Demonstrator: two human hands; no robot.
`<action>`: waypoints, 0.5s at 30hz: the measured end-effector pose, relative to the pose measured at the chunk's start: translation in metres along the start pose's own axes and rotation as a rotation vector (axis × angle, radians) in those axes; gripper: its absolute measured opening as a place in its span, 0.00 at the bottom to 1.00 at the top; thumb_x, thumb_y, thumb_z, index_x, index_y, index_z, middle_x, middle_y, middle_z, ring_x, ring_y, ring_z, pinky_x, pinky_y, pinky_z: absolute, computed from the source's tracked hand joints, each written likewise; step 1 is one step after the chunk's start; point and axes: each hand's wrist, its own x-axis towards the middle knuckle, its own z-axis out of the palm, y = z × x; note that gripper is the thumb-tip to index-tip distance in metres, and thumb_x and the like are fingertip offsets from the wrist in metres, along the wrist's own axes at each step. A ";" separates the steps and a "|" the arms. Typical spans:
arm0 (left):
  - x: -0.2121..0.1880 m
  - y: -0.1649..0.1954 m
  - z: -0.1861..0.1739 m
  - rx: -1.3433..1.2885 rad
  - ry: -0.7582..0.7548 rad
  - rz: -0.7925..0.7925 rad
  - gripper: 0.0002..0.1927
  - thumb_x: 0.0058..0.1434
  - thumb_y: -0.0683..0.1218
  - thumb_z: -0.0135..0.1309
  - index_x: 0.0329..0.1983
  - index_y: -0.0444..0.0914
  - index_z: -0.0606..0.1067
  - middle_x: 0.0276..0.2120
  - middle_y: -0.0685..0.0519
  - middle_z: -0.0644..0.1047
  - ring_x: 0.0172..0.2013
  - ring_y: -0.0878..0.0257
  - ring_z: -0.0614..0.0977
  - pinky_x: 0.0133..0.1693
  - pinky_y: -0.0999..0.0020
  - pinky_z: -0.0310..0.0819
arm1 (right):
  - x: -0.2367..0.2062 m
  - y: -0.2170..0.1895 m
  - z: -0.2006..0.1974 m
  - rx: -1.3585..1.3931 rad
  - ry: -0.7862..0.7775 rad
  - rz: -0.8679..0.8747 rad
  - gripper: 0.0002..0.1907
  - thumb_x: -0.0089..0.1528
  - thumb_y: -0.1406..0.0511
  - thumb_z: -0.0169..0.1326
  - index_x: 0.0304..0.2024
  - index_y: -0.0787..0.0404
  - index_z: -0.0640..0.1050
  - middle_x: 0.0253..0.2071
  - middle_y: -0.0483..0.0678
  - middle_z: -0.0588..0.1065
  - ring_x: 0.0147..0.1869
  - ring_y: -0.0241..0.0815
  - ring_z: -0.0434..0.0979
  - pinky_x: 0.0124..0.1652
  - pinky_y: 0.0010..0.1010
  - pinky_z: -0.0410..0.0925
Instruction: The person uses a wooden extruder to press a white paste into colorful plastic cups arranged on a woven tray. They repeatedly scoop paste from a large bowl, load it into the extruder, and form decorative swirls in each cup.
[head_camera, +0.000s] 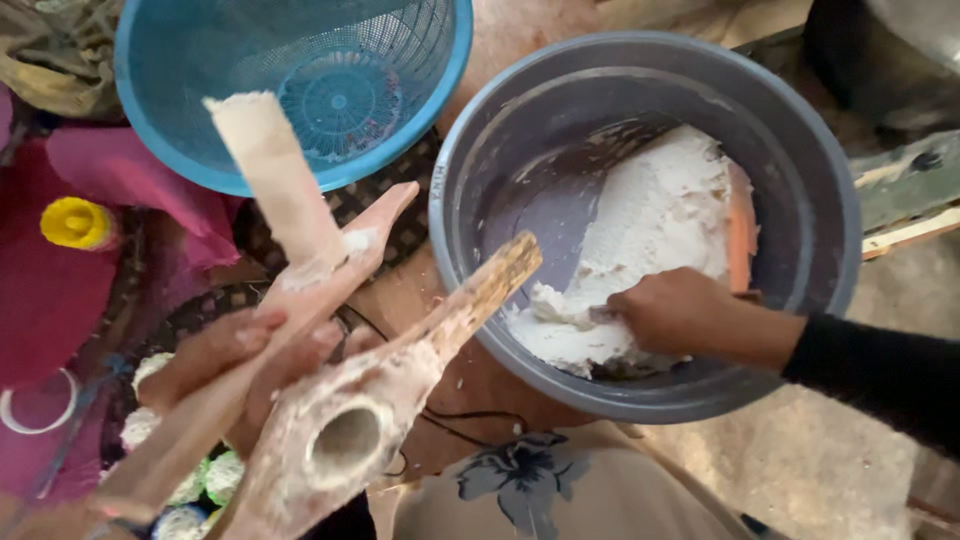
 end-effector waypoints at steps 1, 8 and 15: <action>-0.003 -0.003 0.004 -0.036 -0.029 -0.044 0.22 0.54 0.41 0.66 0.49 0.35 0.70 0.41 0.48 0.79 0.47 0.55 0.82 0.53 0.61 0.78 | -0.002 -0.004 0.002 0.018 0.032 -0.007 0.18 0.61 0.61 0.49 0.51 0.44 0.81 0.38 0.53 0.82 0.44 0.54 0.83 0.45 0.46 0.73; -0.031 -0.030 0.044 -0.335 -0.286 -0.345 0.22 0.55 0.42 0.68 0.50 0.35 0.71 0.40 0.48 0.79 0.44 0.54 0.82 0.50 0.60 0.78 | -0.033 -0.022 0.002 0.089 -0.024 0.124 0.20 0.62 0.56 0.47 0.56 0.39 0.79 0.38 0.53 0.82 0.41 0.55 0.83 0.45 0.47 0.74; 0.018 -0.028 0.036 -0.449 -0.153 -0.501 0.23 0.56 0.43 0.70 0.50 0.35 0.72 0.40 0.47 0.80 0.41 0.54 0.83 0.47 0.60 0.78 | -0.119 -0.018 -0.009 -0.166 0.325 0.177 0.27 0.61 0.57 0.52 0.64 0.35 0.75 0.41 0.36 0.83 0.28 0.40 0.83 0.28 0.36 0.74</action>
